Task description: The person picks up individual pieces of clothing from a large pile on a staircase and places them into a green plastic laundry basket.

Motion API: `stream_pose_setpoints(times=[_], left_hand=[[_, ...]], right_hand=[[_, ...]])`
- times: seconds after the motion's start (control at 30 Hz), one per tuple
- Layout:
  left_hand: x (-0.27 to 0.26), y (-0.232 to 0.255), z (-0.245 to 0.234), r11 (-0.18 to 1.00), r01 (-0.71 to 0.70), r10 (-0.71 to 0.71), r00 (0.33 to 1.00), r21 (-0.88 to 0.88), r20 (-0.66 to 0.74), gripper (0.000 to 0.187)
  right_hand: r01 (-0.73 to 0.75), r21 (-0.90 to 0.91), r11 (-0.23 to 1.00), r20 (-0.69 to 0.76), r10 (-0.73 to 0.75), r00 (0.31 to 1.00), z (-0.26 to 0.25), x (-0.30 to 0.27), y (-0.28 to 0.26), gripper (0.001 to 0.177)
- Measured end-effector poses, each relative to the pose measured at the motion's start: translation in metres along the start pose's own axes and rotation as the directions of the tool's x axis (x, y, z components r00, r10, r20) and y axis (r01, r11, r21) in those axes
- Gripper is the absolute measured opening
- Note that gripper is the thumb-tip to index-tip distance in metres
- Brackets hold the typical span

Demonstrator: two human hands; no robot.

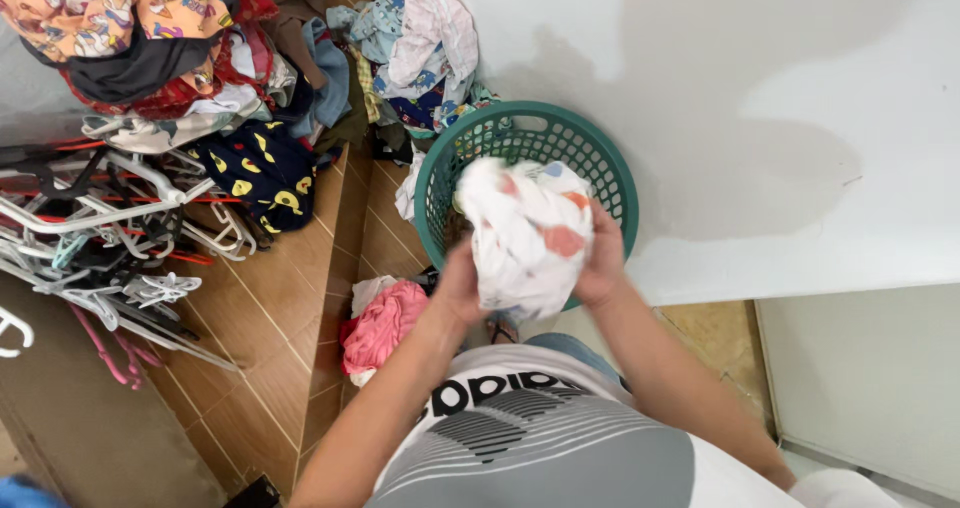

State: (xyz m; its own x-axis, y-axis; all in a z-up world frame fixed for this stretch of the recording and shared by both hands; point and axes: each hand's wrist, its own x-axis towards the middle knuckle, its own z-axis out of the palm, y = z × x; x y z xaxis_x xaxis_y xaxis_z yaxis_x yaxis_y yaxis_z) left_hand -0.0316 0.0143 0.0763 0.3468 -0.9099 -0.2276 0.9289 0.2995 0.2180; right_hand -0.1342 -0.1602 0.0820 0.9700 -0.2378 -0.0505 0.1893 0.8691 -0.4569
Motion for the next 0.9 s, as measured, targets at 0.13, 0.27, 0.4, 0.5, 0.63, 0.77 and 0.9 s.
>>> stream_pose_setpoints(times=[0.13, 0.27, 0.4, 0.5, 0.63, 0.77, 0.9], left_hand=[[-0.018, 0.056, 0.040, 0.978, -0.207, 0.208, 0.974, -0.020, 0.094, 0.061], [-0.016, 0.056, 0.053, 0.998, -0.028, 0.014, 0.972, 0.058, 0.234, 0.059], [-0.010, 0.060, 0.047, 0.969, 0.071, -0.110, 0.981, 0.235, 0.159, 0.058], [-0.022, 0.103, 0.028, 0.851, -0.068, 0.105, 0.994, 0.520, -0.041, 0.050], [-0.032, 0.148, -0.003, 0.711, -0.224, 0.428, 0.890, 0.667, -0.158, 0.035], [-0.001, 0.158, 0.015, 0.468, -0.246, 0.686, 0.707, 0.849, -0.173, 0.026], [0.025, 0.191, 0.054, 0.281, -0.625, 0.746, 0.620, 0.728, 0.243, 0.035]], right_hand=[[-0.540, -0.355, 0.763, -0.344, 0.430, 0.835, -0.012, -0.001, -0.019, 0.049], [-0.354, -0.066, 0.933, -0.212, 0.333, 0.919, 0.022, 0.004, -0.025, 0.055], [-0.289, -0.620, 0.730, -0.137, 0.262, 0.955, 0.046, 0.010, -0.043, 0.058], [-0.210, -0.465, 0.860, 0.064, 0.269, 0.961, 0.035, 0.015, -0.093, 0.061], [-0.215, -0.448, 0.868, -0.260, 0.104, 0.960, 0.017, 0.024, -0.126, 0.051], [-0.161, -0.653, 0.740, -0.225, 0.014, 0.974, -0.007, 0.089, -0.122, 0.040], [0.339, -0.267, 0.902, 0.079, -0.330, 0.940, -0.006, 0.171, -0.148, 0.037]])
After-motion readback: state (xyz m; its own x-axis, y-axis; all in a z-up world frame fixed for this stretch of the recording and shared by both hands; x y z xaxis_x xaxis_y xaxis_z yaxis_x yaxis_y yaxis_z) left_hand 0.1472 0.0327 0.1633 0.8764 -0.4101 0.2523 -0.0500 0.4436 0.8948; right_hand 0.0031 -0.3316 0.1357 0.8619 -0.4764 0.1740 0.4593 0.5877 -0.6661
